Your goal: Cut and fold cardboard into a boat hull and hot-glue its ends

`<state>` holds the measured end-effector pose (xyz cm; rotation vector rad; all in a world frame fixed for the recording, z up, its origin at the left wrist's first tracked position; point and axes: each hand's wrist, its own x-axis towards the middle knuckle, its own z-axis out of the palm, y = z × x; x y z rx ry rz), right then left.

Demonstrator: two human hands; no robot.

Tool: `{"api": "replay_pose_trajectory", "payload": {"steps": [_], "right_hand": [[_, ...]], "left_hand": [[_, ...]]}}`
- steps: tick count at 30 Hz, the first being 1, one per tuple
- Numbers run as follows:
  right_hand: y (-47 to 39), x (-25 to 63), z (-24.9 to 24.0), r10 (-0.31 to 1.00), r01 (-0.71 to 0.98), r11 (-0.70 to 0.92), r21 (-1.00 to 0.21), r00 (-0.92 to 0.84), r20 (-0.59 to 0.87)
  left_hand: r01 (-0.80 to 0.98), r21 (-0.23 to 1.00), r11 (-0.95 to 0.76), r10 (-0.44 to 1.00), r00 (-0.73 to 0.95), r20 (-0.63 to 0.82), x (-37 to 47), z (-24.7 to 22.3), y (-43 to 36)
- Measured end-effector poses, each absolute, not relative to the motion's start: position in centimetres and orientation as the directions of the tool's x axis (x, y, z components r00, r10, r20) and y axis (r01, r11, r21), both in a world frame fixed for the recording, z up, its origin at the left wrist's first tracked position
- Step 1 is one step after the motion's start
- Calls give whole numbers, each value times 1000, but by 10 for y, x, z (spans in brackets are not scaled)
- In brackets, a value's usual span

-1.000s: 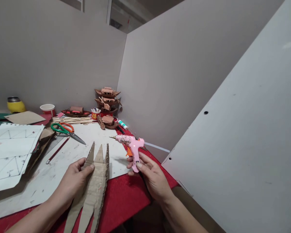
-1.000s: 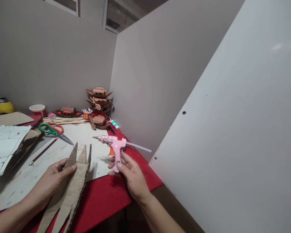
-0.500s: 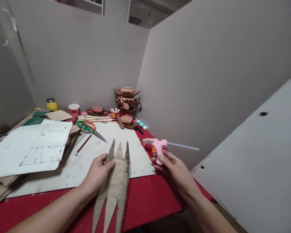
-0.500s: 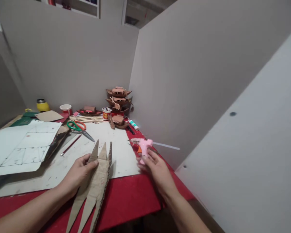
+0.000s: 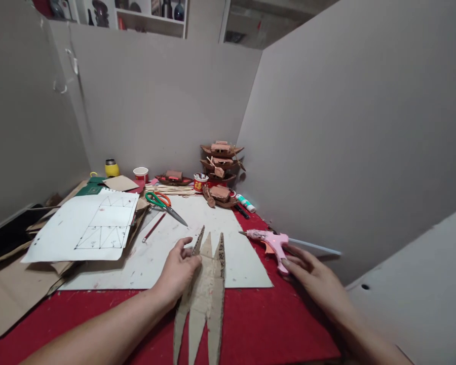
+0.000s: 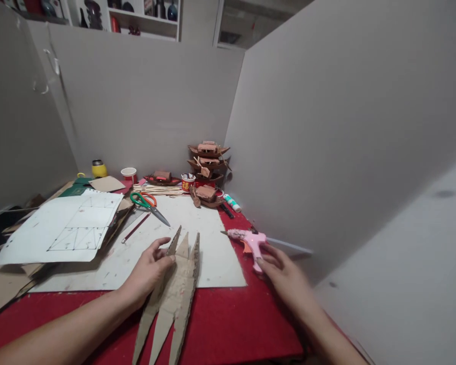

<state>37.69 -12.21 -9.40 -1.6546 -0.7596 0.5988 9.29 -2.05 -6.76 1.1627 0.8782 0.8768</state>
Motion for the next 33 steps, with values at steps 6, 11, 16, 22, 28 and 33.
{"api": "replay_pose_trajectory", "payload": {"steps": [6,11,16,22,28,33], "right_hand": [[-129,365,-84,715,621,-208,-756,624,316],[-127,313,-54,836,592,-5,-806,445,322],[-92,267,-38,954,379,103,-920,225,200],[-54,249,-38,991,138,82,-987,92,95],[-53,249,-51,984,92,149,-984,82,157],[-56,250,-53,974,249,176,-952,96,205]], "left_hand": [[-170,972,162,928,361,-92,92,-65,-14],[-213,965,156,912,407,-58,91,-55,-13],[-191,958,216,861,499,-94,92,-50,-24],[-144,988,47,846,531,38,94,-48,-29],[-79,993,-93,829,546,121,94,-47,-17],[-22,996,90,831,553,-63,95,-52,-10]]}}
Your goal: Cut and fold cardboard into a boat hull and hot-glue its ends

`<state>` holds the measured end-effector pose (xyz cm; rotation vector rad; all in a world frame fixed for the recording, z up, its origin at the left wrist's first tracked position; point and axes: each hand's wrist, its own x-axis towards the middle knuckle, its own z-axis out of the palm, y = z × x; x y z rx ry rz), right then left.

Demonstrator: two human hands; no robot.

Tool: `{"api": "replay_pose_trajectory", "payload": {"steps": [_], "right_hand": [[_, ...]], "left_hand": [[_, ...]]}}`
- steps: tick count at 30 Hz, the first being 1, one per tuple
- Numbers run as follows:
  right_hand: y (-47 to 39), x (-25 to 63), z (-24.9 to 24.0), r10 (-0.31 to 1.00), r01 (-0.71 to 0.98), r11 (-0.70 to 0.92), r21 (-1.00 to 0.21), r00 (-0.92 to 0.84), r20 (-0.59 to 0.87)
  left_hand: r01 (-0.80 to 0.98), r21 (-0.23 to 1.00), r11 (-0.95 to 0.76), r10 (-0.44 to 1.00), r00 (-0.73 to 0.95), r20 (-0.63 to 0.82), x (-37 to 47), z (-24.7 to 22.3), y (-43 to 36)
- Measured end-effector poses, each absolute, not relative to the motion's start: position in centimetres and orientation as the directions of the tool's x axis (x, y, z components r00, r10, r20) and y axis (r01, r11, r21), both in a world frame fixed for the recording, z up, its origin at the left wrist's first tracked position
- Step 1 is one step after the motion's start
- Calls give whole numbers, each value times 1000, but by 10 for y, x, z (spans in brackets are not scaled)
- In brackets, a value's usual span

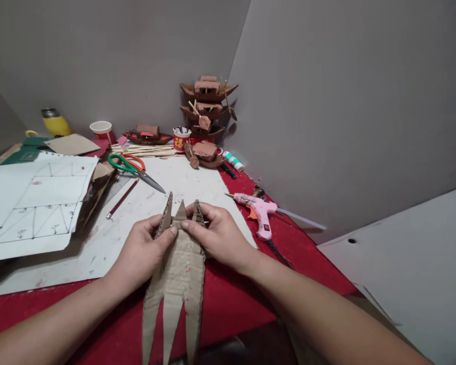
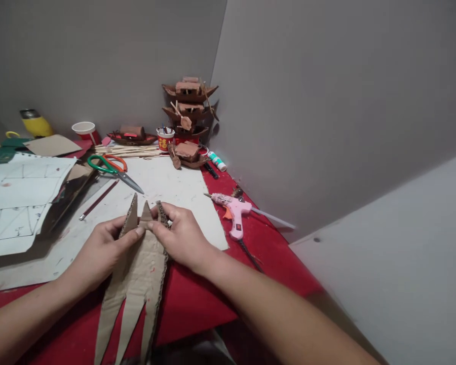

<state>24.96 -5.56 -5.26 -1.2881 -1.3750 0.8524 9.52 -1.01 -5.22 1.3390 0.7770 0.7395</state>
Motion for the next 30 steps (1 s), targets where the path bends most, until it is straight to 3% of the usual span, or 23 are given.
{"api": "replay_pose_trajectory", "payload": {"steps": [5,9,13,18,26,30], "right_hand": [[-55,250,-49,997,77,15,-997,74,21],[-57,248,-47,999,35,-47,-998,26,-46],[-62,245,-50,1000,79,7,-997,-3,7],[-65,243,-57,994,316,105,-943,4,112],[-63,242,-52,999,123,24,-992,-29,20],[-64,239,-54,999,110,53,-992,-19,51]], "left_hand": [[19,990,142,832,539,-129,94,-51,-10],[25,982,187,821,544,-171,91,-43,-13],[89,979,183,800,565,-201,91,-38,-14],[123,987,107,812,562,-158,91,-41,-11],[144,987,74,778,611,-148,84,-48,-6],[122,992,43,802,587,-107,86,-45,-11]]}}
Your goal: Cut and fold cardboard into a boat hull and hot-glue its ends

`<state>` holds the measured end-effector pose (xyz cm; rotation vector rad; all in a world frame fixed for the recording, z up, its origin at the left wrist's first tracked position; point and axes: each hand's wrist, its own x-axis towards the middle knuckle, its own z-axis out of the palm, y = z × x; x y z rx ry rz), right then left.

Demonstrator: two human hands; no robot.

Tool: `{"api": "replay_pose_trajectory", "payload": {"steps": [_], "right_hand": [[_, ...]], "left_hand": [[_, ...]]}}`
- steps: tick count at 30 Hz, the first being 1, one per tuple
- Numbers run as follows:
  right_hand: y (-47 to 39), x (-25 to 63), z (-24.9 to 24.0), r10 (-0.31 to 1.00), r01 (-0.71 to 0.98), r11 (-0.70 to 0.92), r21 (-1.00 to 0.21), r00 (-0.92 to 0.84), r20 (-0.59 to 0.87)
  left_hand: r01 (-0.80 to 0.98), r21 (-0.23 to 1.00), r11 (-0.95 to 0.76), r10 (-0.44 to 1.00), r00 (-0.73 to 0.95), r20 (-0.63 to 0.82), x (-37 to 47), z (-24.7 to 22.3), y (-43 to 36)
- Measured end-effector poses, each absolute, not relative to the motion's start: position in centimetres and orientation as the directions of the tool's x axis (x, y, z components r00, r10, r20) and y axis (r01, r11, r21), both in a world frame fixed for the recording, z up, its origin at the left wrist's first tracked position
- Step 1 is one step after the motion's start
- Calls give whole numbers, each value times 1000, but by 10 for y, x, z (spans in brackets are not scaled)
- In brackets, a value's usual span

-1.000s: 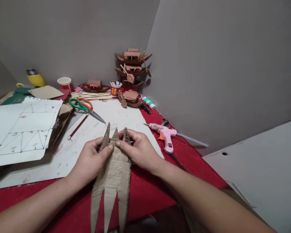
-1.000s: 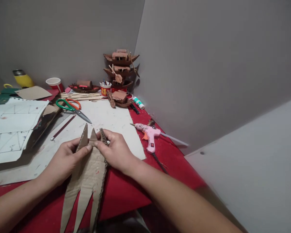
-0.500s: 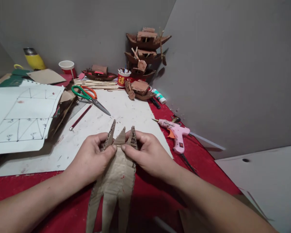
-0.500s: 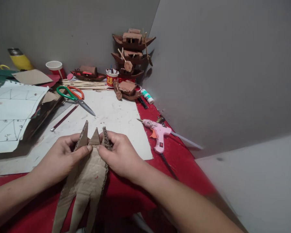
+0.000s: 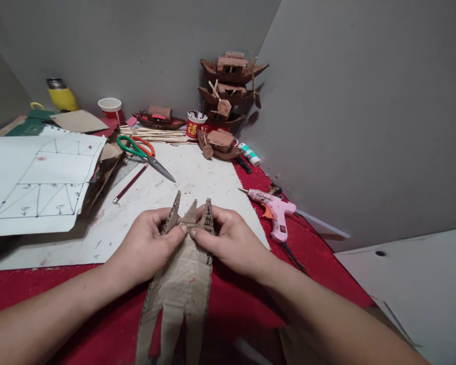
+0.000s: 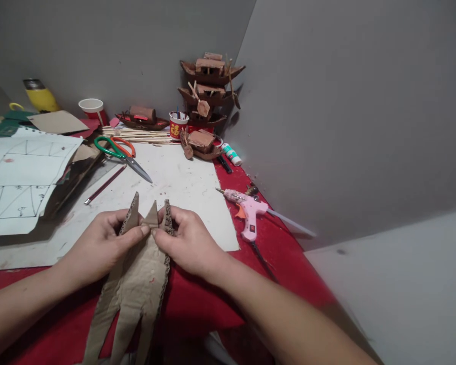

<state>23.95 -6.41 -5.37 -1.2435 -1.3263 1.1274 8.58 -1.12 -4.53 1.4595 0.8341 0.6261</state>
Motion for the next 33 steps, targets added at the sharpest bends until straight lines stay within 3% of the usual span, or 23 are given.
{"api": "replay_pose_trajectory", "payload": {"steps": [4,9,14,21,26,33], "right_hand": [[-64,237,-55,994,190,108,-976,9,112],[-62,238,-49,998,184,13,-983,59,24],[-65,240,-50,996,243,1,-970,81,22],[-66,241,-57,997,265,80,-961,-12,79],[-67,241,-59,991,378,122,-918,8,135],[-67,239,-53,997,257,75,-964,-6,76]], "left_hand": [[105,994,43,831,549,-94,88,-43,-17],[3,987,160,851,507,-139,87,-46,-17],[-29,987,161,886,445,-132,86,-50,-14],[-130,985,115,803,596,-15,83,-49,-17],[-127,987,96,770,638,7,82,-54,-17],[-142,975,173,782,622,-48,82,-51,-16]]}}
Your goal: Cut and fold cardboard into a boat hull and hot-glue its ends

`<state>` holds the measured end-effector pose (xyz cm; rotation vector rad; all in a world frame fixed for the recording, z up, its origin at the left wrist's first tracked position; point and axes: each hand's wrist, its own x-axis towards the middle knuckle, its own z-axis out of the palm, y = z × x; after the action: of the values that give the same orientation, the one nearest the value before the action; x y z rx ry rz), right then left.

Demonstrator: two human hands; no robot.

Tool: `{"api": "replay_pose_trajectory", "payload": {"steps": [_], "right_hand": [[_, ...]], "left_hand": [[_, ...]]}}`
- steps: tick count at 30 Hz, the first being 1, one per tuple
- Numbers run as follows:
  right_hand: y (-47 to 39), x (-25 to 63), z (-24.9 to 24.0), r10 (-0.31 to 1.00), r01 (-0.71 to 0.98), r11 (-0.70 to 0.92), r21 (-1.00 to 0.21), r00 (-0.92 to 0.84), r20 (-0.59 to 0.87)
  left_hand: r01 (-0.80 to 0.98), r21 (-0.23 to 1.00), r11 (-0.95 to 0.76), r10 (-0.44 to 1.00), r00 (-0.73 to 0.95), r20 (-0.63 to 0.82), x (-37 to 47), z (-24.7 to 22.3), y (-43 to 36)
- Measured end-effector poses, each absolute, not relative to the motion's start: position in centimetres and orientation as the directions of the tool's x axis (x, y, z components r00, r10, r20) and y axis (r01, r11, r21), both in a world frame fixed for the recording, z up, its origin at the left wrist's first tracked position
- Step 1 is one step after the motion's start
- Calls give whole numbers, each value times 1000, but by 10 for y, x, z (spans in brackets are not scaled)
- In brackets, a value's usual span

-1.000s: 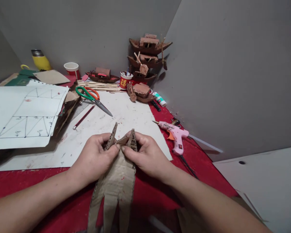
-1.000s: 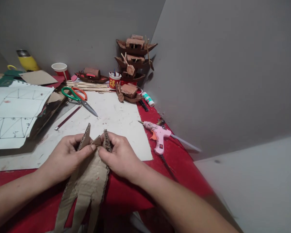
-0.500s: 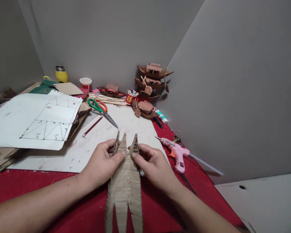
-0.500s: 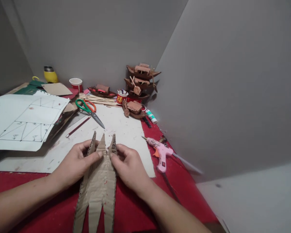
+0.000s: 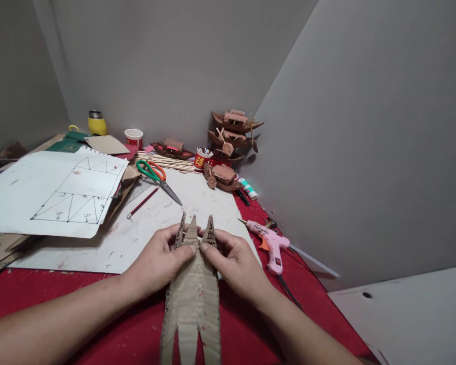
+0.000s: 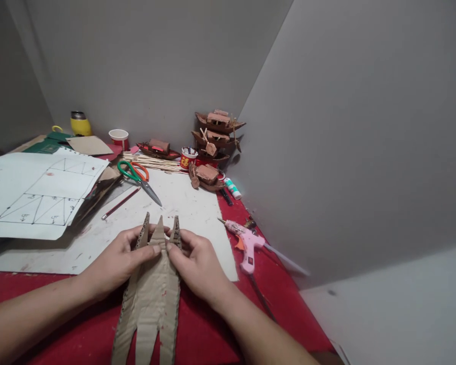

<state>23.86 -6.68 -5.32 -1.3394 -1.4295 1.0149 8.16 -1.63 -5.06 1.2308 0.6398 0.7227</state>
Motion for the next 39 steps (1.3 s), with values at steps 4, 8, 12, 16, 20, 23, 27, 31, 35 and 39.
{"api": "replay_pose_trajectory", "payload": {"steps": [4,8,12,16,20,23,27,31,35,39], "right_hand": [[-70,239,-52,988,398,134,-907,12,151],[-75,242,-53,981,419,180,-890,-8,195],[-78,246,-54,979,252,187,-949,30,201],[-78,246,-53,977,286,191,-939,35,210],[-79,244,-52,972,336,218,-916,7,233],[-79,243,-51,971,334,223,-916,3,238],[-78,243,-48,987,252,150,-956,23,161],[-75,241,-48,1000,179,7,-984,-19,4],[-70,237,-53,994,231,-49,-972,-87,-71],[-64,237,-60,997,303,3,-953,-73,-20]], "left_hand": [[-167,962,214,790,609,-70,82,-50,-16],[-254,886,389,802,566,-190,81,-46,-12],[-289,785,548,752,580,-312,73,-40,9],[-123,786,606,493,834,-250,62,-41,32],[-64,798,600,336,925,-179,60,-45,36],[-85,792,605,422,878,-228,65,-46,27],[-125,846,518,753,536,-382,74,-45,14],[-175,899,401,867,390,-311,79,-47,10],[-145,936,321,877,418,-237,78,-48,4],[-48,948,315,845,469,-257,77,-47,-4]]}}
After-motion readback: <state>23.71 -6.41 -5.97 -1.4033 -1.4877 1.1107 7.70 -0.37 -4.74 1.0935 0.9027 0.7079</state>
